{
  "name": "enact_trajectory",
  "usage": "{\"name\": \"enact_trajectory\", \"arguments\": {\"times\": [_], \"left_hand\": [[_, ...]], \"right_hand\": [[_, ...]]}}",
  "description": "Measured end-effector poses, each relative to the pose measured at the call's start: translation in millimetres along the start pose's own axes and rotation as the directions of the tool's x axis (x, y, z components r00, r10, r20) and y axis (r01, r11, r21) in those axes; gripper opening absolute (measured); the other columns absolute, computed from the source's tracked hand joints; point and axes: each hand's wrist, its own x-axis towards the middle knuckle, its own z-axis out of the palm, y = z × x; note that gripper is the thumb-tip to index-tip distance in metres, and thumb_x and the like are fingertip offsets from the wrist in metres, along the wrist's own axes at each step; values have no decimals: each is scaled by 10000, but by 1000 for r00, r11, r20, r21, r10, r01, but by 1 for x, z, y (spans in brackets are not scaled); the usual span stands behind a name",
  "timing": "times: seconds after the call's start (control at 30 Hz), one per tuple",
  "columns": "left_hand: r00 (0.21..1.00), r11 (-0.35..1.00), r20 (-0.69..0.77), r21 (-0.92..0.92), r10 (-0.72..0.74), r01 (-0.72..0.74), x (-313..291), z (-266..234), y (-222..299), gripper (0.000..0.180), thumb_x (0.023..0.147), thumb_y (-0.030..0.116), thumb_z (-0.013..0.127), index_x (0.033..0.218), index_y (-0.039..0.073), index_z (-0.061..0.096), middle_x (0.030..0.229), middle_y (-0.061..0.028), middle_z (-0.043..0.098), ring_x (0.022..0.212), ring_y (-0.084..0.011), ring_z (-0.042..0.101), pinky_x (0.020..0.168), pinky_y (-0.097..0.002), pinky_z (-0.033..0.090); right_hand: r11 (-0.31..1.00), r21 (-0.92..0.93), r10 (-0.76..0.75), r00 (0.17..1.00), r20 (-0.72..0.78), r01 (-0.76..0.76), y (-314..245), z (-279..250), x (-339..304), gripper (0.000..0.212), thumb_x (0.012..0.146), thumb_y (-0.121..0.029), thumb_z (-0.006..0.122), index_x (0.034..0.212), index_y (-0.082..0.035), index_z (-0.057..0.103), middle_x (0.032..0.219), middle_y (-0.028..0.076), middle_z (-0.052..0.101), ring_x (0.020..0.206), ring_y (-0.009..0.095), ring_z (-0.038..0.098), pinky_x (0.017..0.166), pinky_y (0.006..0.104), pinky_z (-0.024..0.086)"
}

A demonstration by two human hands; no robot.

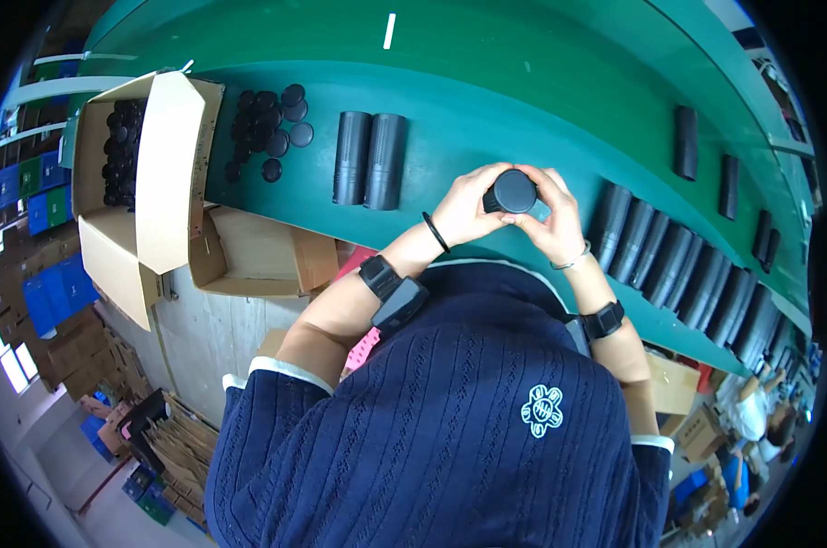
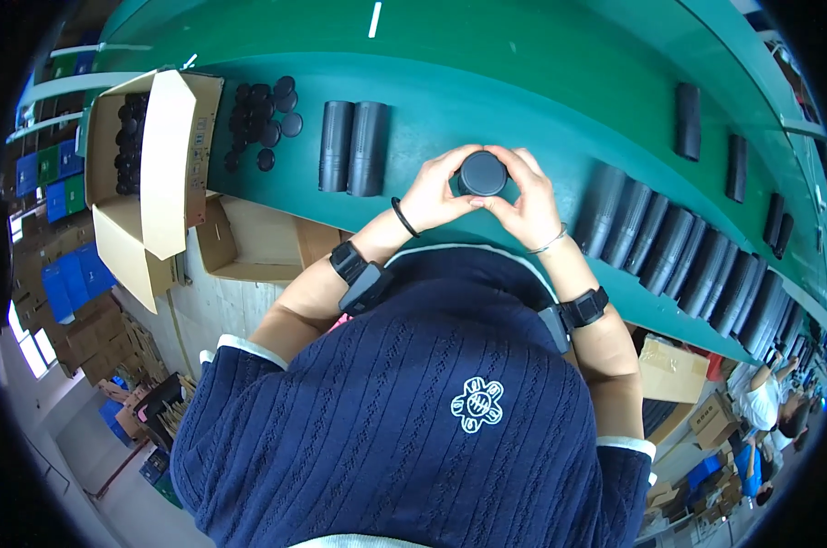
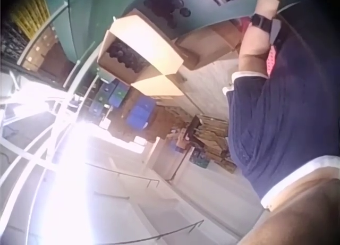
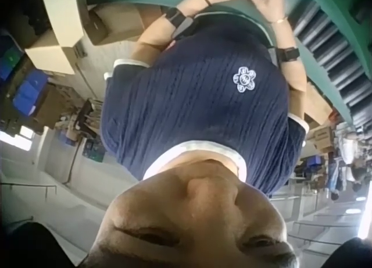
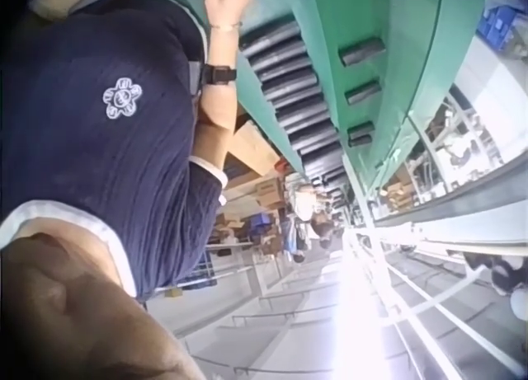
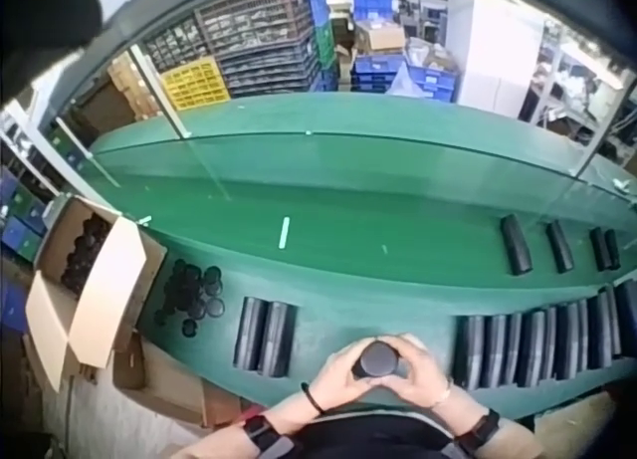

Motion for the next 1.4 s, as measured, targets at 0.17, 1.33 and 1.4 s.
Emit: {"name": "enact_trajectory", "arguments": {"times": [0.17, 1.33, 1.4], "left_hand": [[948, 706, 84, -648, -306, 286, 23, -3, 0, 616, 748, 102, 789, 1263, -3, 467, 1135, -83, 591, 1043, -161, 587, 896, -329, 503], [994, 995, 91, -76, -56, 63, -1, 2, -10, 628, 765, 222, 735, 1281, 46, 423, 1252, -151, 445, 1193, -278, 433, 997, -374, 365], [996, 997, 81, -68, -30, 36, -4, 5, -10, 585, 766, 236, 733, 1241, 36, 457, 1241, -155, 444, 1171, -290, 434, 989, -372, 364]], "right_hand": [[985, 86, 128, 966, 225, -150, 29, -5, 0, 1110, 611, -178, 839, 1490, -100, 166, 1366, 147, 412, 1330, 285, 350, 1105, 383, 265], [751, 610, 227, 967, 119, -252, 17, 3, -5, 310, 927, -131, 567, 1224, -49, 605, 925, 20, 534, 695, 82, 522, 618, 204, 448], [797, 564, 196, 976, 99, -217, 18, 1, -10, 314, 927, -141, 569, 1227, -53, 604, 910, 18, 529, 696, 83, 521, 626, 208, 450]]}}
